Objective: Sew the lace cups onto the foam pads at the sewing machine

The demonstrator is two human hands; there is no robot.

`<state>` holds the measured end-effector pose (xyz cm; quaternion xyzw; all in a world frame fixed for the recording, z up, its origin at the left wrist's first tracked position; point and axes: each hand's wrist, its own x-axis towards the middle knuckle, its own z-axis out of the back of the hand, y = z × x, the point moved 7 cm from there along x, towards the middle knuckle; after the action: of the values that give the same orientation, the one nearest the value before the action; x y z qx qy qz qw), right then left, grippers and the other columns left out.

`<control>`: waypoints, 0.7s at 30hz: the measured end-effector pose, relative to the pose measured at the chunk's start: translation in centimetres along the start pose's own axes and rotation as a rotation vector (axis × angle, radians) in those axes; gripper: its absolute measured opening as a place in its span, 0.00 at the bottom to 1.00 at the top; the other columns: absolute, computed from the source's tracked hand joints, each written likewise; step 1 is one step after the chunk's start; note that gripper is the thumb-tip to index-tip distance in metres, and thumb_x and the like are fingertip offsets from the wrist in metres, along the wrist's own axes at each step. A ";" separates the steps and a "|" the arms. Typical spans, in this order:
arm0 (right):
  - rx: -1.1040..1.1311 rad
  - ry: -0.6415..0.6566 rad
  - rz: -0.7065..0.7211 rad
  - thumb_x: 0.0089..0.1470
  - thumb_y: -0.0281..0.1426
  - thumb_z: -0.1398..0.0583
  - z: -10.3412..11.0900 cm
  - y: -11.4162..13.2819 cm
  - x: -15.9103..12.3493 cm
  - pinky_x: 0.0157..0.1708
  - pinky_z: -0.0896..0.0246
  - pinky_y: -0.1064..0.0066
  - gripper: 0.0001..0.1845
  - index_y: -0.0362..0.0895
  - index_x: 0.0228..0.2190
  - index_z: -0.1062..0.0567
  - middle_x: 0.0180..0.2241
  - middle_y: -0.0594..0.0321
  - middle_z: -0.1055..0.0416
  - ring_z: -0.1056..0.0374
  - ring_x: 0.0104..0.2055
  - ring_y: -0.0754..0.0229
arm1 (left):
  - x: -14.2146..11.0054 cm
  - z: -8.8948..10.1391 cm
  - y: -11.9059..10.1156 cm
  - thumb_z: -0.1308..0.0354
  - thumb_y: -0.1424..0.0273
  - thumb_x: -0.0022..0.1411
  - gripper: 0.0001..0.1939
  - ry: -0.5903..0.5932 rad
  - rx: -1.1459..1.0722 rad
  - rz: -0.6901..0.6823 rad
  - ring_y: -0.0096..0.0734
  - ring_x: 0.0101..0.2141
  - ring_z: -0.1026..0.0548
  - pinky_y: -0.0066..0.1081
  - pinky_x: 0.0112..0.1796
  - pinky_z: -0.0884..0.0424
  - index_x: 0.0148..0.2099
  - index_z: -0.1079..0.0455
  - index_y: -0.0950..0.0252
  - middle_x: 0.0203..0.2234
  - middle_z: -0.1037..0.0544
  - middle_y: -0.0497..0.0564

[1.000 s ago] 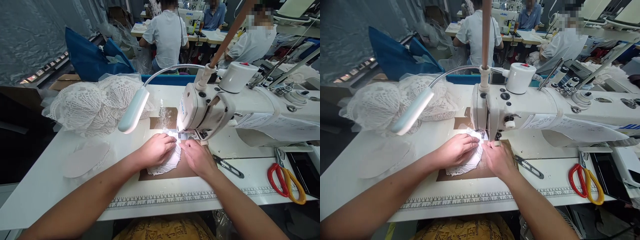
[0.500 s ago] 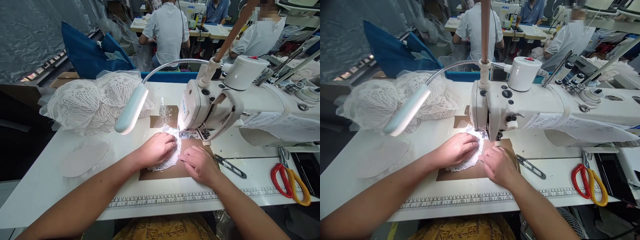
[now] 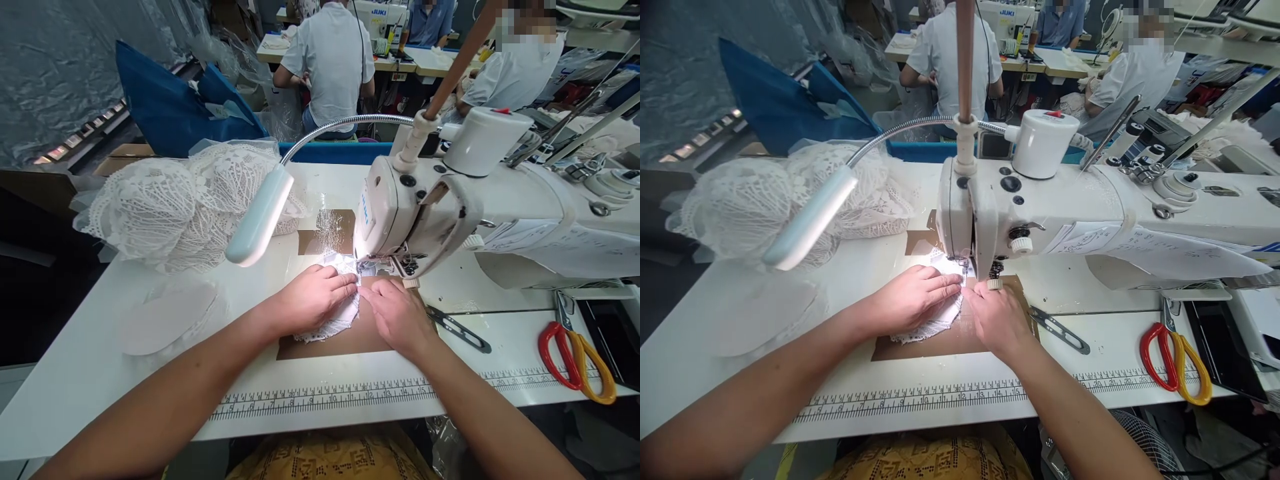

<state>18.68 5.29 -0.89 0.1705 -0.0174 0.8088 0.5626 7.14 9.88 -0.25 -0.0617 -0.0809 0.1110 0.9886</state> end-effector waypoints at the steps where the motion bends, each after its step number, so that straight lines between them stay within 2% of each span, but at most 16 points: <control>1: -0.008 -0.007 0.005 0.55 0.20 0.50 0.0 0.1 0.0 0.28 0.50 0.68 0.22 0.41 0.46 0.23 0.29 0.58 0.29 0.41 0.31 0.58 | 0.0 0.0 0.0 0.56 0.75 0.68 0.20 -0.002 0.002 0.010 0.38 0.40 0.30 0.38 0.40 0.33 0.59 0.35 0.70 0.56 0.30 0.58; 11: -0.021 -0.005 -0.068 0.58 0.23 0.51 -0.3 -0.2 0.5 0.29 0.49 0.67 0.20 0.41 0.44 0.23 0.29 0.56 0.30 0.41 0.32 0.57 | 0.7 0.6 0.5 0.55 0.70 0.68 0.20 -0.008 -0.015 0.064 0.41 0.39 0.31 0.39 0.40 0.33 0.58 0.32 0.71 0.55 0.29 0.60; 21: 0.015 0.016 -0.099 0.57 0.22 0.50 -0.5 -0.7 0.4 0.30 0.48 0.68 0.21 0.43 0.46 0.24 0.31 0.58 0.29 0.39 0.32 0.58 | 0.8 0.2 0.8 0.54 0.74 0.66 0.20 -0.041 -0.032 0.068 0.42 0.43 0.31 0.40 0.43 0.33 0.57 0.33 0.72 0.54 0.28 0.60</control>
<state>19.08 6.06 -1.40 0.1691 0.0016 0.7815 0.6006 7.69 10.86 -0.05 -0.0777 -0.1009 0.1442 0.9813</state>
